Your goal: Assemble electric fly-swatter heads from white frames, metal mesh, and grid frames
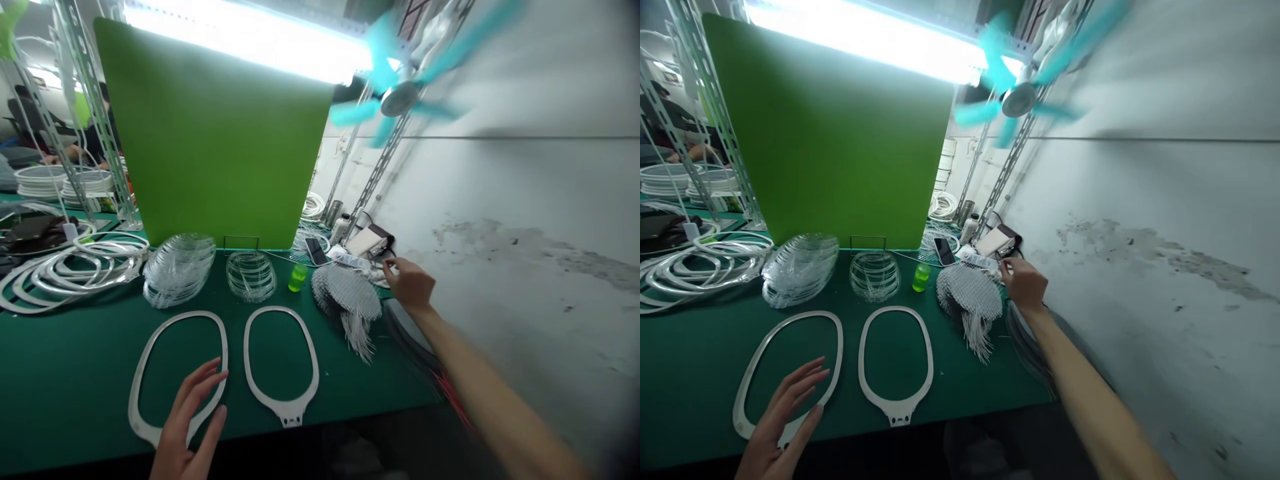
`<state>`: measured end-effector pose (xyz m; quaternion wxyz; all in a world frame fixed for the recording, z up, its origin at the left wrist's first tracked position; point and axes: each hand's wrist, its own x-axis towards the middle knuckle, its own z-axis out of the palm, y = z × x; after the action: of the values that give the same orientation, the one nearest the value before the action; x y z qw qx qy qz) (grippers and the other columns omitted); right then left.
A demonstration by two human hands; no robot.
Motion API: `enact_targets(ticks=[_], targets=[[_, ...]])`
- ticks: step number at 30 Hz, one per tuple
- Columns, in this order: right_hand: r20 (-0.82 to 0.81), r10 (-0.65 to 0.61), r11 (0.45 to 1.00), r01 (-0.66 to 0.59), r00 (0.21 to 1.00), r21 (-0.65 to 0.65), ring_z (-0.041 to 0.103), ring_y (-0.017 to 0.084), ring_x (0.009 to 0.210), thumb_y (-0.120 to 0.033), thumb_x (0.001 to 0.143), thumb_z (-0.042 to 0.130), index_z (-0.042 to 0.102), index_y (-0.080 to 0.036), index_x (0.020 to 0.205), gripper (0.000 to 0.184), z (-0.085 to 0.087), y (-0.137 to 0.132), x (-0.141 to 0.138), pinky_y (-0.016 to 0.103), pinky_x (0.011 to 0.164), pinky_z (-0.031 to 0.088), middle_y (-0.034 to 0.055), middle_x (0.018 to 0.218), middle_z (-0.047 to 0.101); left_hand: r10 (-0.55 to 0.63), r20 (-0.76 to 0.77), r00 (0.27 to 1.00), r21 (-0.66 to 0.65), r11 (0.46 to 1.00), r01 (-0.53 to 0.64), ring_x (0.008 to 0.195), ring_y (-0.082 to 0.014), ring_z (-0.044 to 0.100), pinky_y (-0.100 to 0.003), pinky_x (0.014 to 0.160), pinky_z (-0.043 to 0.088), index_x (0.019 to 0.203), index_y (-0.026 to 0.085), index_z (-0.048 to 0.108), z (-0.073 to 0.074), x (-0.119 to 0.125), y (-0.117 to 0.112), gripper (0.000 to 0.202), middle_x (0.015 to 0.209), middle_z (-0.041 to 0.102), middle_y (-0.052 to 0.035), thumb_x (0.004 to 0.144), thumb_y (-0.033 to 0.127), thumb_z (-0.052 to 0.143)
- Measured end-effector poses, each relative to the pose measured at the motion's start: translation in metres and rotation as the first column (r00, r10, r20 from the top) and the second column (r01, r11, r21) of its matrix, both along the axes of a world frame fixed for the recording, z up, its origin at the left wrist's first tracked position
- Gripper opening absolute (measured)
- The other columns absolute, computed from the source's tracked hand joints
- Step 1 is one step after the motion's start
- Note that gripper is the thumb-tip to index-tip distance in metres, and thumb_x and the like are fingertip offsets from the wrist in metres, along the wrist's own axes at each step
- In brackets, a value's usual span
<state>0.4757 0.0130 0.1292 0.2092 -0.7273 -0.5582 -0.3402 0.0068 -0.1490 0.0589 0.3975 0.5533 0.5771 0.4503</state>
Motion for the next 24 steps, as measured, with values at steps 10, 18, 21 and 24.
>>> enact_targets(ticks=[10, 18, 21, 24], targets=[[0.065, 0.077, 0.951, -0.093, 0.995, 0.294, 0.064, 0.030, 0.082, -0.040, 0.095, 0.051, 0.073, -0.016, 0.087, 0.034, 0.073, -0.034, -0.030, 0.042, 0.082, 0.045, 0.0157, 0.076, 0.070, -0.027, 0.048, 0.998, 0.004, 1.000, 0.027, 0.131, -0.0321, 0.054, -0.043, 0.102, 0.053, 0.118, 0.034, 0.069, 0.006, 0.006, -0.002, 0.036, 0.143, 0.055, -0.0043, 0.091, 0.054, 0.055], [0.351, 0.432, 0.832, -0.518, 0.831, 0.201, 0.072, 0.022, 0.079, -0.025, 0.089, 0.064, 0.070, -0.033, 0.097, 0.013, 0.069, -0.131, -0.174, 0.038, 0.078, 0.054, -0.0015, 0.086, 0.077, -0.237, 0.537, 0.810, -0.036, 0.952, 0.303, 0.136, -0.0375, 0.048, -0.047, 0.106, 0.048, 0.135, 0.029, 0.061, 0.024, 0.004, 0.020, 0.066, 0.150, 0.051, -0.0092, 0.080, 0.067, 0.065], [0.368, 0.685, 0.695, -0.715, 0.629, -0.072, 0.074, 0.018, 0.084, -0.014, 0.091, 0.052, 0.074, -0.030, 0.095, 0.027, 0.025, -0.149, -0.225, 0.032, 0.076, 0.057, -0.0051, 0.095, 0.078, -0.139, 0.804, 0.579, -0.120, 0.915, 0.386, 0.131, -0.0414, 0.053, -0.050, 0.103, 0.050, 0.138, 0.028, 0.058, 0.031, 0.014, 0.023, 0.079, 0.151, 0.049, -0.0106, 0.075, 0.074, 0.066], [0.267, 0.823, 0.555, -0.809, 0.501, -0.193, 0.074, 0.018, 0.086, -0.012, 0.090, 0.047, 0.075, -0.025, 0.095, 0.031, -0.010, -0.159, -0.255, 0.029, 0.078, 0.059, -0.0030, 0.098, 0.078, 0.098, 0.850, 0.517, -0.303, 0.895, 0.329, 0.123, -0.0389, 0.060, -0.046, 0.097, 0.055, 0.133, 0.026, 0.060, 0.026, 0.025, 0.020, 0.068, 0.144, 0.057, -0.0113, 0.073, 0.050, 0.080]])
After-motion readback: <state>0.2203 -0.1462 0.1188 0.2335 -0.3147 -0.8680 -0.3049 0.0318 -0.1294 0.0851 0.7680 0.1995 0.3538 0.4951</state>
